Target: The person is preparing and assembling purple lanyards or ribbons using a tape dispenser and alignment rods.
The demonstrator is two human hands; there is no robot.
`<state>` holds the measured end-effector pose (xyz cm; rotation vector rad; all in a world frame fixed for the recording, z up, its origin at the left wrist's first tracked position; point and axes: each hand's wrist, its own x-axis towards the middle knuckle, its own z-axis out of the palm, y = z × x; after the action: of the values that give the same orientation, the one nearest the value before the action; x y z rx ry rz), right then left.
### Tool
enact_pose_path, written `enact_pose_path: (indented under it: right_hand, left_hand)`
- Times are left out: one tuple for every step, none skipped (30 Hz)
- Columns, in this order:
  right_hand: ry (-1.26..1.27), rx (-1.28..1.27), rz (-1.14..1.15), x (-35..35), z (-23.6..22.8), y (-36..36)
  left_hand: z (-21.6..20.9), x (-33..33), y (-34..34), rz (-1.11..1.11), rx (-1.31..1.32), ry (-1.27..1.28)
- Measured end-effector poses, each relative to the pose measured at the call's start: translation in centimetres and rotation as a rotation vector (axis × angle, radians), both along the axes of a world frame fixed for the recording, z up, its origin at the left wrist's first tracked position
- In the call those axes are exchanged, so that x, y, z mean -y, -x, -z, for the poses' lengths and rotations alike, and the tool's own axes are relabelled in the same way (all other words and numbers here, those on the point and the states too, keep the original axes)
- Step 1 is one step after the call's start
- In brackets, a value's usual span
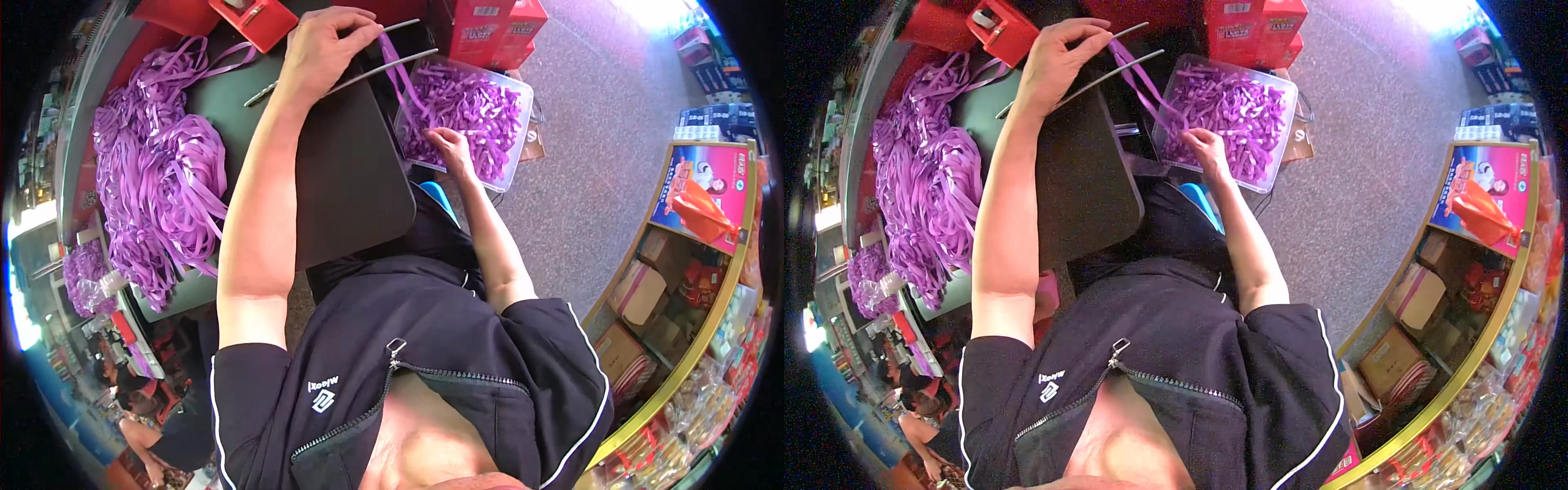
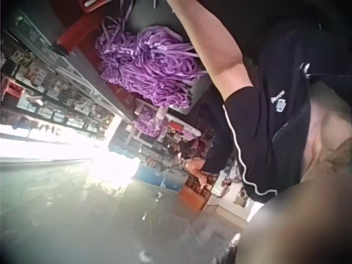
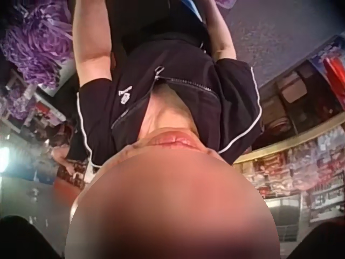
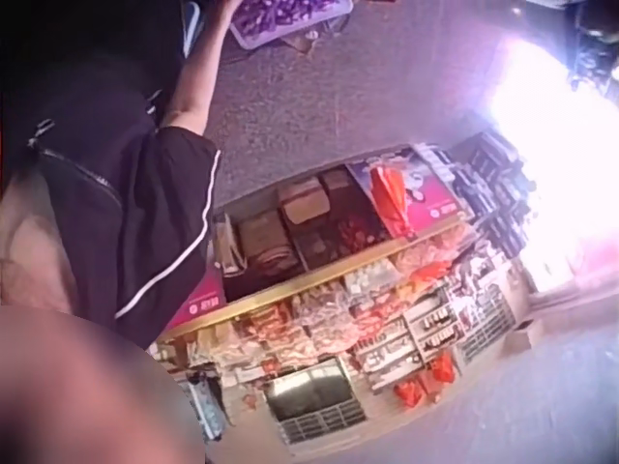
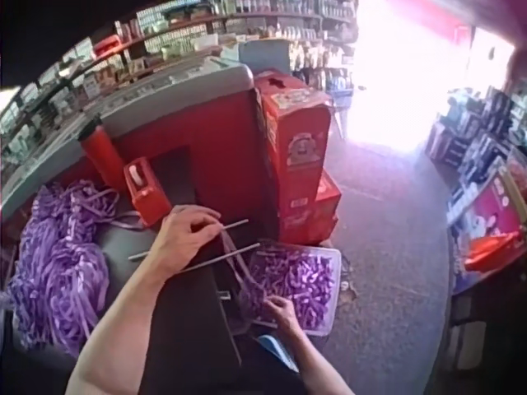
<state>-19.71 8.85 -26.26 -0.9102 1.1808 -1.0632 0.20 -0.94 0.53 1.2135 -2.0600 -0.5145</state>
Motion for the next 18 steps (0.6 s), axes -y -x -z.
enact_pose_path:
  right_hand:
    - [-0.091, 0.084, 0.009, -0.1, -0.5, 0.0]
    - [-0.180, 0.168, 0.017, -0.1, -1.0, -0.1]
    - [-0.213, 0.223, 0.039, -0.1, -1.5, -0.2]
    - [-0.212, 0.375, 0.089, 0.2, -1.8, -0.4]
    - [-0.208, 0.525, 0.138, 0.5, -2.0, -0.7]
    - [-0.202, 0.542, 0.219, 0.7, -2.3, -0.8]
    - [-0.205, 0.517, 0.232, 1.0, -2.0, -0.9]
    - [-0.207, 0.491, 0.244, 1.6, -1.8, -0.9]
    - [-0.202, 0.487, 0.273, 2.0, -1.6, -0.9]
    - [-0.202, 0.431, 0.294, 2.5, -1.1, -1.0]
    - [-0.203, 0.375, 0.315, 2.9, -0.6, -1.1]
    - [-0.123, 0.312, 0.330, 3.1, -0.1, -1.2]
    - [-0.076, 0.120, 0.321, 3.5, 0.1, -1.5]
    - [-0.029, -0.072, 0.310, 3.6, 0.3, -1.7]
    - [-0.040, -0.276, 0.258, 3.3, 0.6, -1.6]
    - [-0.036, -0.369, 0.244, 3.0, 0.9, -1.9]
    - [-0.032, -0.462, 0.229, 2.8, 1.3, -2.1]
    - [-0.026, -0.464, 0.207, 2.6, 1.7, -2.2]
  left_hand:
    - [-0.4, -0.2, 0.2, 0.024, -0.051, -0.048]
    - [0.2, 0.1, -0.3, -0.031, 0.013, -0.008]
    - [0.4, 0.0, -0.4, -0.024, 0.021, -0.012]
    - [0.3, 0.0, -0.3, -0.039, -0.006, -0.026]
    - [0.3, -0.1, -0.1, -0.055, -0.032, -0.039]
    - [0.2, 0.0, 0.0, -0.043, -0.024, -0.027]
    - [0.1, -0.2, 0.0, -0.033, -0.019, -0.032]
    - [0.0, -0.3, 0.1, -0.044, -0.032, -0.052]
    - [0.0, -0.3, 0.1, -0.056, -0.045, -0.072]
    - [-0.1, -0.3, 0.2, -0.055, -0.042, -0.075]
    - [-0.1, -0.3, 0.2, -0.048, -0.040, -0.065]
    - [-0.1, -0.4, 0.2, -0.042, -0.039, -0.054]
    - [-0.2, -0.5, 0.3, -0.046, -0.039, -0.058]
    - [-0.4, -0.5, 0.3, -0.019, -0.052, -0.082]
    - [-0.5, -0.6, 0.4, 0.008, -0.066, -0.107]
    - [-0.5, -0.6, 0.4, 0.006, -0.067, -0.109]
    - [-0.5, -0.6, 0.4, -0.002, -0.058, -0.112]
    - [-0.5, -0.6, 0.5, -0.009, -0.049, -0.116]
